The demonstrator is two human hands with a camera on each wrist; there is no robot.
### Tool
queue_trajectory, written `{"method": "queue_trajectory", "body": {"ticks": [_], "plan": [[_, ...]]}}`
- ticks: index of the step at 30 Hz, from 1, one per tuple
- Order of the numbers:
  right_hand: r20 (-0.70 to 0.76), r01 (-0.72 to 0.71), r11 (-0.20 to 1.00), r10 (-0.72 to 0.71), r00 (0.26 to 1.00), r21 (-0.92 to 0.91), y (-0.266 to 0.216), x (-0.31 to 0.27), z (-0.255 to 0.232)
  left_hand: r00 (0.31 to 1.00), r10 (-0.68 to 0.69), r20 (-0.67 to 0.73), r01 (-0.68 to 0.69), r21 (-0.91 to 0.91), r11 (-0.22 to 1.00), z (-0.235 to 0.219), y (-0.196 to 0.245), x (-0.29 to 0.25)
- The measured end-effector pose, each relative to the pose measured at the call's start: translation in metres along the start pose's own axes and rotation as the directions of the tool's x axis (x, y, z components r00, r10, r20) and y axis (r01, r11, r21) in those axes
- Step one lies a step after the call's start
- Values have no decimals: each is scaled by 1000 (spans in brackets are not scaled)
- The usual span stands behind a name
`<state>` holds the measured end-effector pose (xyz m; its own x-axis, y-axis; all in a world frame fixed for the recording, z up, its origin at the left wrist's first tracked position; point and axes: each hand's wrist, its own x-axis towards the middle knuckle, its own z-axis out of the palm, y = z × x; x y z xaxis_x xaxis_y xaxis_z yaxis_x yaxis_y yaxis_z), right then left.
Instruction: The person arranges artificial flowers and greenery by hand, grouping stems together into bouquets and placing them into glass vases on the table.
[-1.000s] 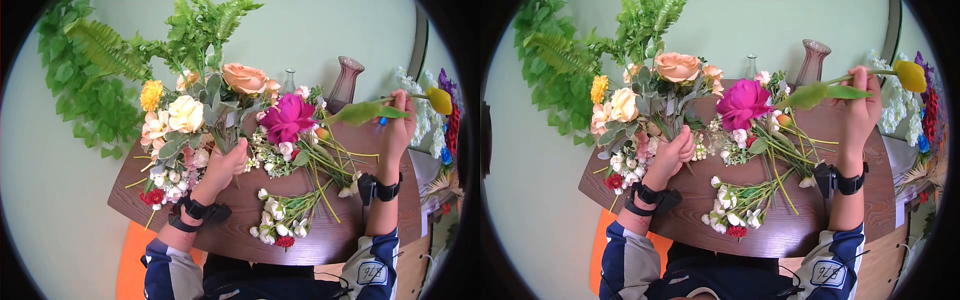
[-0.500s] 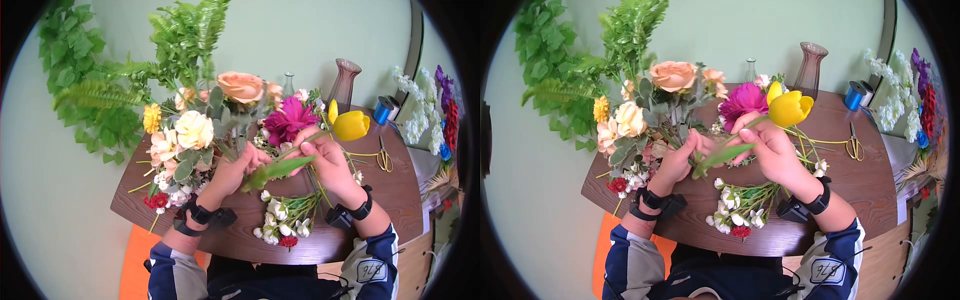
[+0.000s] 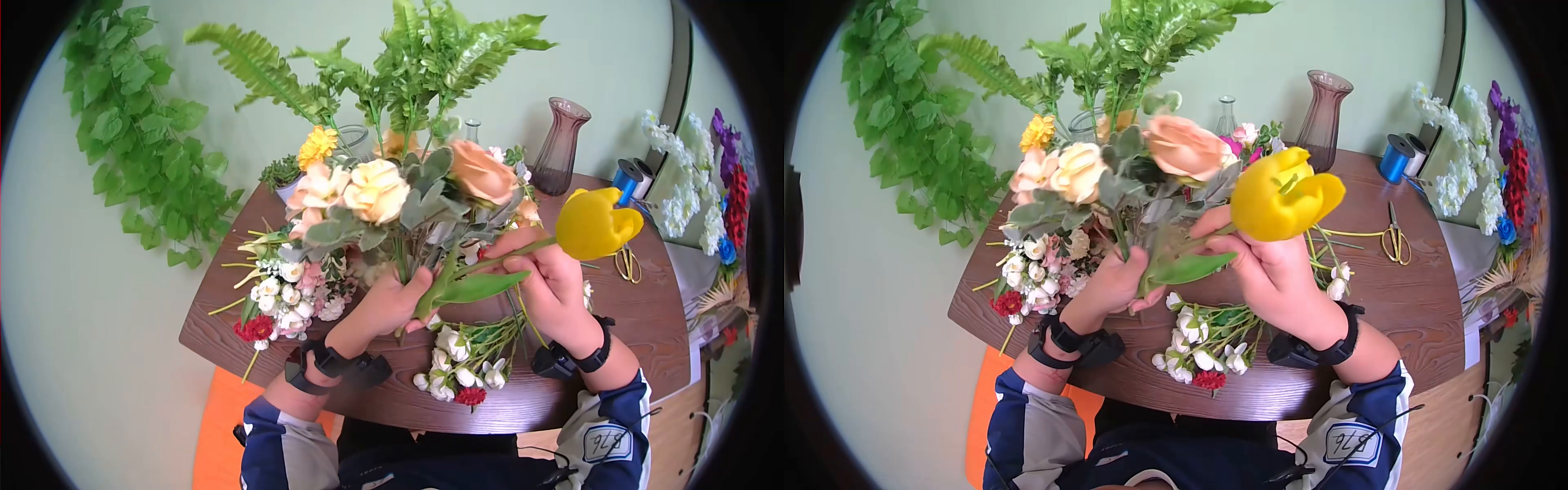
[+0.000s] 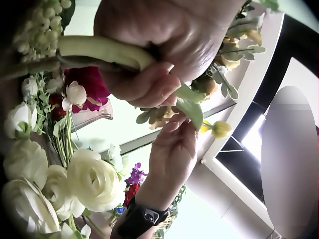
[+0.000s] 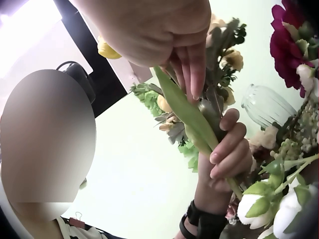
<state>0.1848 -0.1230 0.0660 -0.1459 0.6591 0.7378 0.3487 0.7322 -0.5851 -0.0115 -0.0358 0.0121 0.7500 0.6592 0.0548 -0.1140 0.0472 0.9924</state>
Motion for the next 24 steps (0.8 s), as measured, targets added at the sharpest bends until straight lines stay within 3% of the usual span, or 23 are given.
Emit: {"method": "queue_trajectory", "body": {"ticks": [2, 4, 9, 11, 14, 16, 18, 20, 22, 24], "plan": [[81, 39, 995, -32, 996, -94, -2, 1, -1, 967, 166, 194, -173, 22, 985, -8, -9, 4], [-86, -17, 997, 10, 996, -79, -3, 1, 5, 967, 165, 197, -172, 19, 985, -6, -10, 4], [-86, -187, 977, 196, 977, 107, -10, 1, 6, 969, 104, 223, -114, 34, 993, -2, -5, 2], [-86, -218, 964, 233, 969, 154, -10, 0, 8, 990, 37, 139, -50, 97, 994, 4, 2, 0], [-121, -172, 976, 189, 975, 134, -9, -1, 11, 998, 6, 60, -17, 181, 983, 8, 9, -2], [-118, -99, 995, 96, 988, -17, -10, -2, 11, 999, -14, 29, 8, 188, 982, 6, 8, -1], [-90, -73, 997, 70, 993, -25, -11, -4, 9, 999, -35, -1, 34, 195, 980, 6, 5, 0], [-62, -46, 998, 44, 997, -32, -14, -6, 7, 990, -24, -138, 34, 74, 997, 8, 0, 2], [2, 113, 985, -114, 993, -132, -17, -7, 6, 991, -42, -128, 53, 86, 995, 5, 1, 2], [41, 121, 989, -118, 992, -82, -16, -10, 5, 991, -58, -117, 70, 101, 992, 3, -1, 3]]}}
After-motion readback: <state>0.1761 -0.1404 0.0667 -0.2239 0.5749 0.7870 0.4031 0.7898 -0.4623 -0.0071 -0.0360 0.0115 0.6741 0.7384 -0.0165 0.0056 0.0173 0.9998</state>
